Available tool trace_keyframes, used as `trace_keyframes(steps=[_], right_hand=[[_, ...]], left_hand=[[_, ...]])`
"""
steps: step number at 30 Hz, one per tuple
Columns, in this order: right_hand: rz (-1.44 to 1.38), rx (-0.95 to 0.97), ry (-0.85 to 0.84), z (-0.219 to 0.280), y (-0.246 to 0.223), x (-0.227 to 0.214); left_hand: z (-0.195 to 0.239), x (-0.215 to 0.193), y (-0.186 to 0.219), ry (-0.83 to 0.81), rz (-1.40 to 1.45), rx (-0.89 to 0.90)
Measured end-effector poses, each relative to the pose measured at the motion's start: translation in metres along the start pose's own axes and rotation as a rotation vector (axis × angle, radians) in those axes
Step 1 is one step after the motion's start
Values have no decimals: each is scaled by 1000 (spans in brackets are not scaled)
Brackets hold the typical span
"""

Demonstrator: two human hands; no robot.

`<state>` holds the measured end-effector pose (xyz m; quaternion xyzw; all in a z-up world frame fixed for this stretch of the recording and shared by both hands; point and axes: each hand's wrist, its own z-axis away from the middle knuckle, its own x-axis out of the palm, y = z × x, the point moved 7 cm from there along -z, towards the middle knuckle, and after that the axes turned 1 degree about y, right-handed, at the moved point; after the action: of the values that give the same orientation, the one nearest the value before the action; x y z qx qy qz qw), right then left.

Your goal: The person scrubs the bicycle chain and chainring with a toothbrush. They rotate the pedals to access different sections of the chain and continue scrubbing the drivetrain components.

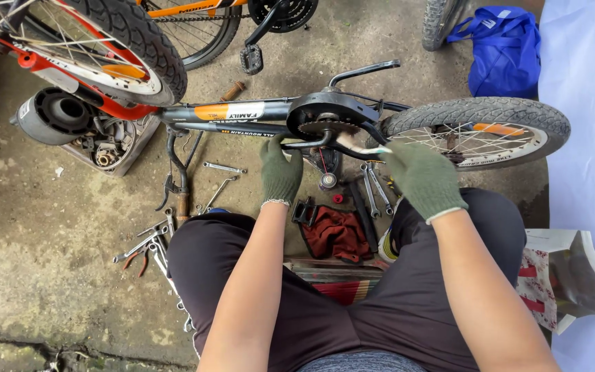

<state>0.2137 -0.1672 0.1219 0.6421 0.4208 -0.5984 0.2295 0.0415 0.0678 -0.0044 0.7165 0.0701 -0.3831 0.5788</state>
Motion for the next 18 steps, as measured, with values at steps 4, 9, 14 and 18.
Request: trace_keyframes(steps=[4,9,14,18], right_hand=[[45,-177,23,-27,-32,14],[25,-135,-12,-40,-3,4],[-76,-69,-33,-21,7,-21],[-65,-95,-75,-33,-17,13]], left_hand=[[1,25,-29,-68,557,-459],[1,31,-27,-49,964,-566],[-7,24,-29,53,1006,-520],[-3,5,-5,100,1052,-502]])
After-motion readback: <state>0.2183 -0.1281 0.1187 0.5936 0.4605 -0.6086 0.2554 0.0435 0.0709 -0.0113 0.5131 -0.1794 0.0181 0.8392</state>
